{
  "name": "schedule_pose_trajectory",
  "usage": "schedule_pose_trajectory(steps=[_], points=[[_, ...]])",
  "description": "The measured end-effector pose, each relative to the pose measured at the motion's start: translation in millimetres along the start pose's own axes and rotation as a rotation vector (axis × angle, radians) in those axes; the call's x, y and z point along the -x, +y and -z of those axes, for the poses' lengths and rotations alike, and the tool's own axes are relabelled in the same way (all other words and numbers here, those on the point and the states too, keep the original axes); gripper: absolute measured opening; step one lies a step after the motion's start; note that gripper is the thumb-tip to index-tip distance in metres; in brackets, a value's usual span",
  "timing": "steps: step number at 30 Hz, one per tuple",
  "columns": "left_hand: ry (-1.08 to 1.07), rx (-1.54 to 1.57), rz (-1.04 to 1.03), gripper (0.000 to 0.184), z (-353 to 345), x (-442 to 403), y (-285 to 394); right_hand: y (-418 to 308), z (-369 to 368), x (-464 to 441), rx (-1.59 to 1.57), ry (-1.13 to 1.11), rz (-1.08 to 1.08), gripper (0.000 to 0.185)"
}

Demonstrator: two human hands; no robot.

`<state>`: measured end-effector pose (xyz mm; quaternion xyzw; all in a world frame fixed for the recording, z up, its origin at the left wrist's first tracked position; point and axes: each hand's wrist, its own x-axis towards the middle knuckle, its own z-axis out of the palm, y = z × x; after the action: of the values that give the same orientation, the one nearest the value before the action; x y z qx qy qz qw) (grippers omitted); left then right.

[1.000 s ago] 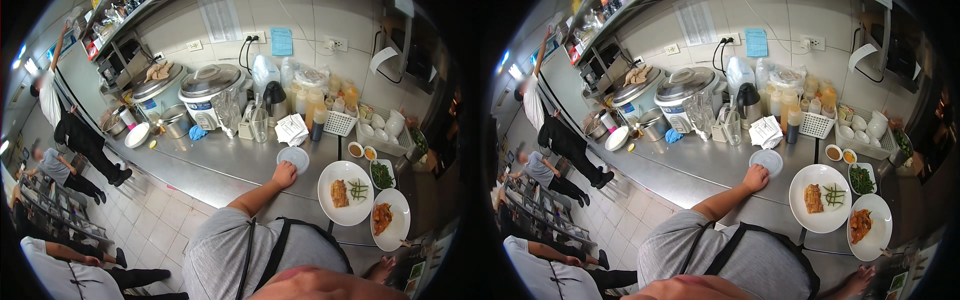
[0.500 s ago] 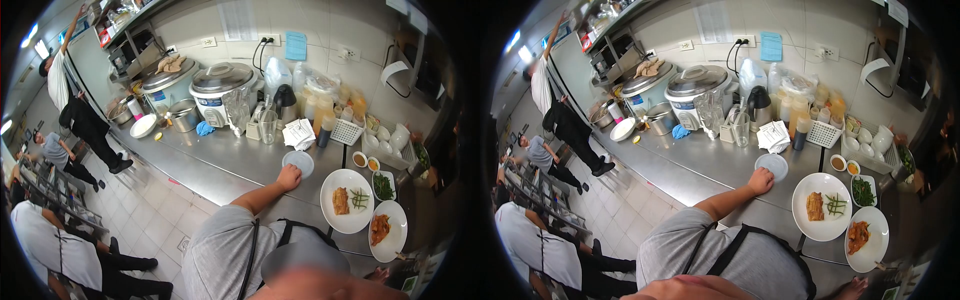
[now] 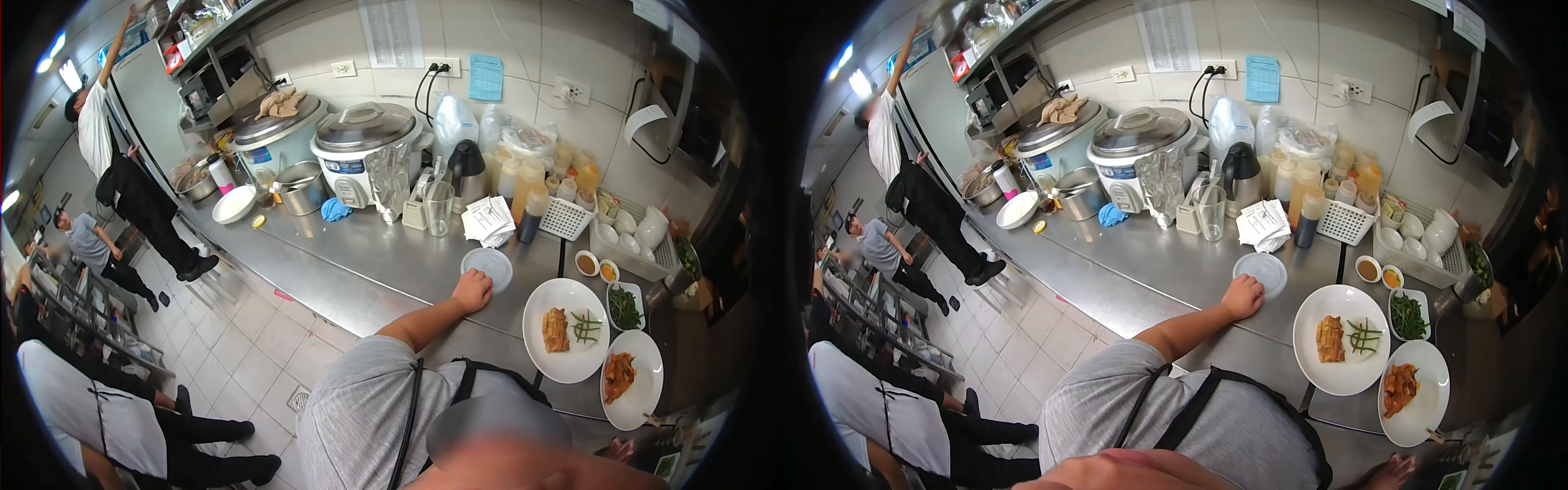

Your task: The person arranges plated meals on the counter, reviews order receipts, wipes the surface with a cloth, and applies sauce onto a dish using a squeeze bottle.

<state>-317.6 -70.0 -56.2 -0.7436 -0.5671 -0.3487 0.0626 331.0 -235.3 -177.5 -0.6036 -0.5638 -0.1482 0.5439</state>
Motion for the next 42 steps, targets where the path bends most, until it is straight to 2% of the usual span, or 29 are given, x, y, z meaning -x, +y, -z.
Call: schedule_pose_trajectory(steps=[3, 6, 8, 16, 42], points=[[0.003, 0.0, -0.004, 0.013, 1, 0, 0, -19, 6, -6, 0.087, -0.092, -0.097, 0.042], [-0.002, 0.001, -0.001, 0.013, 0, 0, 0, -24, 4, -6, 0.127, -0.071, -0.19, 0.043], [-0.011, 0.002, 0.011, 0.013, 0, 0, 0, 5, -4, 0, 0.032, 0.061, 0.084, 0.042], [-0.026, -0.011, 0.031, 0.012, -2, 0, 0, 11, -3, -4, 0.082, -0.008, 0.002, 0.042], [-0.049, -0.009, 0.079, 0.011, -3, 0, -3, 16, -6, -20, 0.105, -0.098, 0.016, 0.041]])
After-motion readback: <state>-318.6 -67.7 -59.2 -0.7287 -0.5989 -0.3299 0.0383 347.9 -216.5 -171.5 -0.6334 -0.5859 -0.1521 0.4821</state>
